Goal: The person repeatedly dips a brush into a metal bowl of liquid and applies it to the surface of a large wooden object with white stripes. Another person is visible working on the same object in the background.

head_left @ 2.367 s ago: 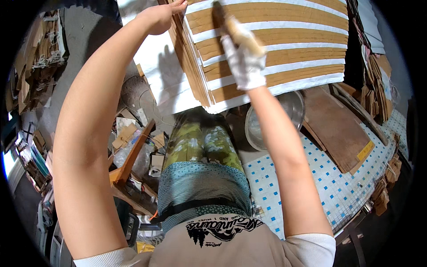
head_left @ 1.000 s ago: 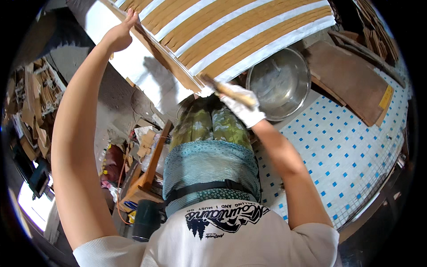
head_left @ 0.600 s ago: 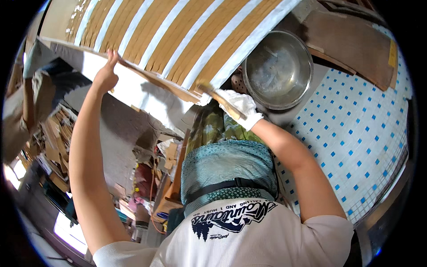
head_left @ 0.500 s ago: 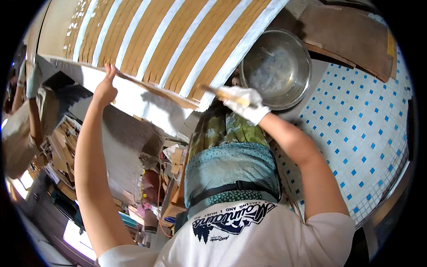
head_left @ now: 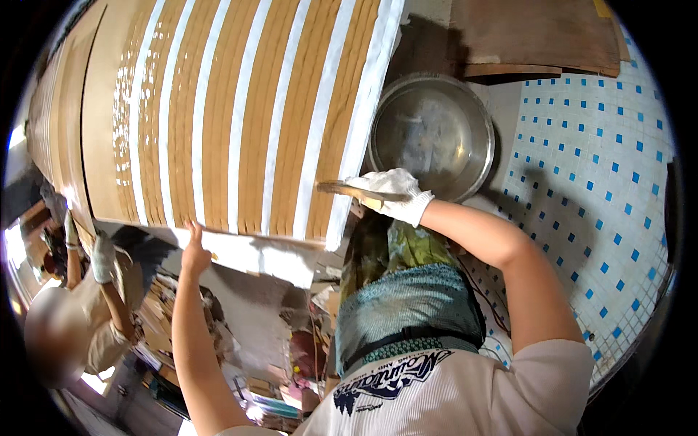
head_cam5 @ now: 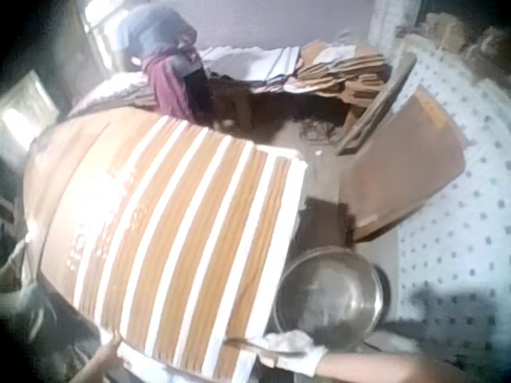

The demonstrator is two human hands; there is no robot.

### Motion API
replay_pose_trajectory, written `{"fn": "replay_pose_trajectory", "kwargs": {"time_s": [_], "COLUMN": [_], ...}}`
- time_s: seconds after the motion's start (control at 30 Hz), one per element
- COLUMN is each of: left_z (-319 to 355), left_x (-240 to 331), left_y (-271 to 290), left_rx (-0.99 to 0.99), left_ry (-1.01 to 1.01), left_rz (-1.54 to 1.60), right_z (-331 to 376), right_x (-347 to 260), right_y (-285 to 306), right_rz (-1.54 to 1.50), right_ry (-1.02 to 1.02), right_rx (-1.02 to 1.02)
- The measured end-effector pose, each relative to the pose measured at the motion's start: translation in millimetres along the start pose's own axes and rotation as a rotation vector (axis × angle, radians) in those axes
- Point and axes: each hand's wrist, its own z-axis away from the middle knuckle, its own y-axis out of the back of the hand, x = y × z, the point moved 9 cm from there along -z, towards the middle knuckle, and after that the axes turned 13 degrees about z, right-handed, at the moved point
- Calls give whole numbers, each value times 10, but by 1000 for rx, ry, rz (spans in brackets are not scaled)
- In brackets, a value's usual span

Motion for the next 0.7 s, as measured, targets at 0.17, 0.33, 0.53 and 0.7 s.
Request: {"fn": "replay_pose_trajectory", "kwargs": {"time_s": [0.17,0.33,0.53,0.7], "left_z": [82,-84,-10,-90], "left_x": [117,-146,130,-524], "left_y": [36,-81,-1,-359], "left_rx": [-42,-36,-48,32], "left_ry": [44,-2,59,-97], "left_rz": [19,-78,-73,-70], "right_z": [-288,-396,-962,-719], "right_x": [1640,3261,2783,3843], "right_y": [1274,1967,2001,2414], "right_rz": [-190,14,57,-195], "right_ry": [-323,-839,-430,-928], "right_rx": [220,460,231,727]}}
